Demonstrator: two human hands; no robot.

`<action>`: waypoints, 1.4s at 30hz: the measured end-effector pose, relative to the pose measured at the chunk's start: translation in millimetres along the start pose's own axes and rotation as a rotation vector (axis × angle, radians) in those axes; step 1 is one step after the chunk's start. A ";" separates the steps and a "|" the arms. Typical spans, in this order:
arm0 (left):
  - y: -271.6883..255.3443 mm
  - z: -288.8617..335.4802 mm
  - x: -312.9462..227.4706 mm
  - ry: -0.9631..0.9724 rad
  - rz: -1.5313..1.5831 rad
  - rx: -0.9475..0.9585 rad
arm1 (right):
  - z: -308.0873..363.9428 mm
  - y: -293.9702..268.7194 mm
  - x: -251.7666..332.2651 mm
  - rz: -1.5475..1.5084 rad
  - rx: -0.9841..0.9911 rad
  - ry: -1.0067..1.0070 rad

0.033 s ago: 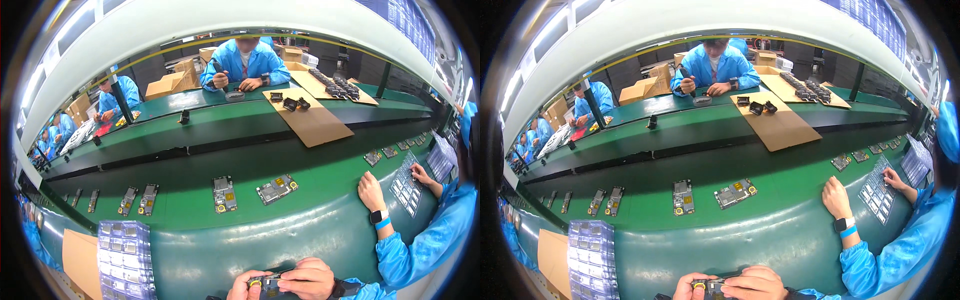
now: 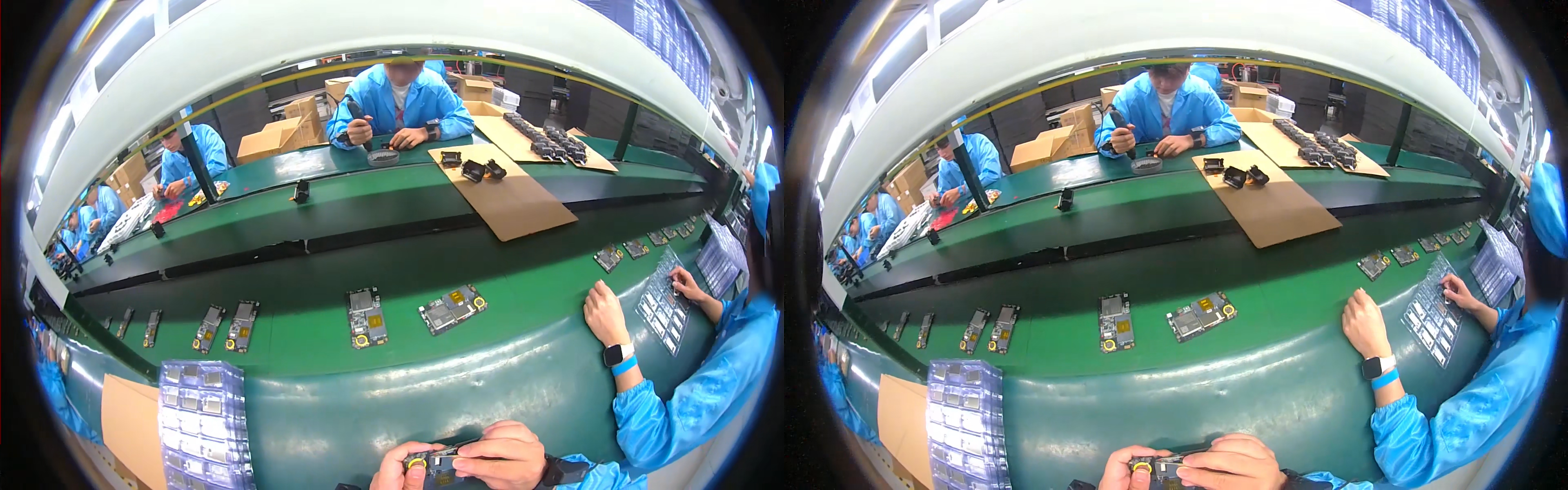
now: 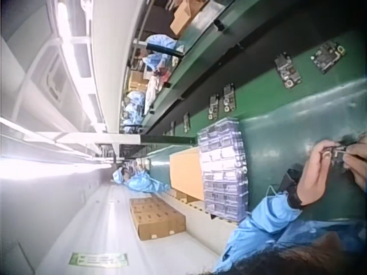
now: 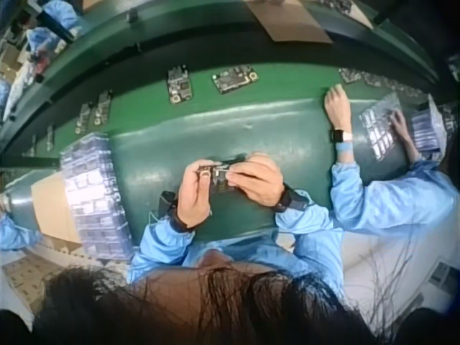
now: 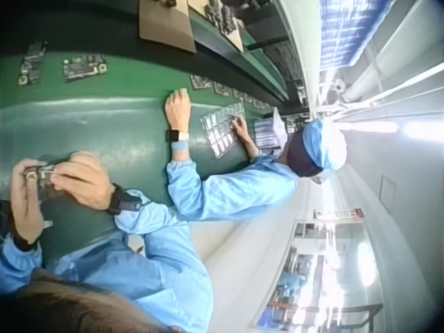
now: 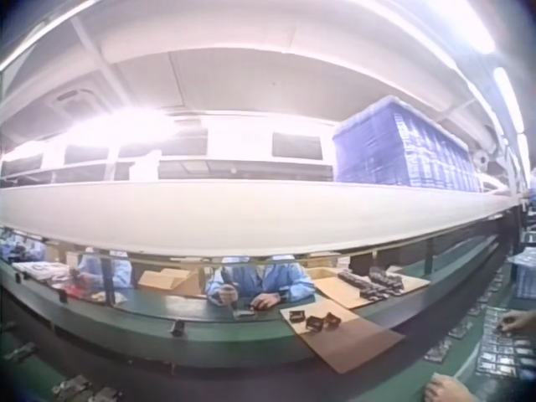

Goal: Assembling electronic components on a printed circuit board at a factory assembly line station.

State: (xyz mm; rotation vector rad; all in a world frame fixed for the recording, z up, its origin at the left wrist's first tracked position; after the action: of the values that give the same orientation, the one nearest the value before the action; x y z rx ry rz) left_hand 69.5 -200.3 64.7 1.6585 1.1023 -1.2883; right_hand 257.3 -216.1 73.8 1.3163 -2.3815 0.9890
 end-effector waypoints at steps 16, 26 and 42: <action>-13.8 2.1 3.6 -0.018 0.025 0.005 | -2.5 14.4 3.7 0.031 0.007 0.020; -15.3 11.5 19.6 0.005 0.068 -0.111 | -2.4 25.9 11.6 0.017 0.008 -0.013; -40.3 14.0 23.1 0.108 0.156 -0.034 | -4.1 43.6 24.3 0.013 0.067 0.017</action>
State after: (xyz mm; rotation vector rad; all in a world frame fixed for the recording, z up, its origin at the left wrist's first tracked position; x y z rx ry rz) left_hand 30.0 -195.1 37.0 1.7683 1.0294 -1.0862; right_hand 207.5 -213.4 69.9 1.3119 -2.3661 1.0880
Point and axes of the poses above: each hand's wrist, its own z-axis away from the middle knuckle, its own y-axis out of the palm, x = y × z, the point moved 2 cm from there along -z, towards the middle knuckle, and after that the axes turned 8 degrees about y, right-handed, at the moved point
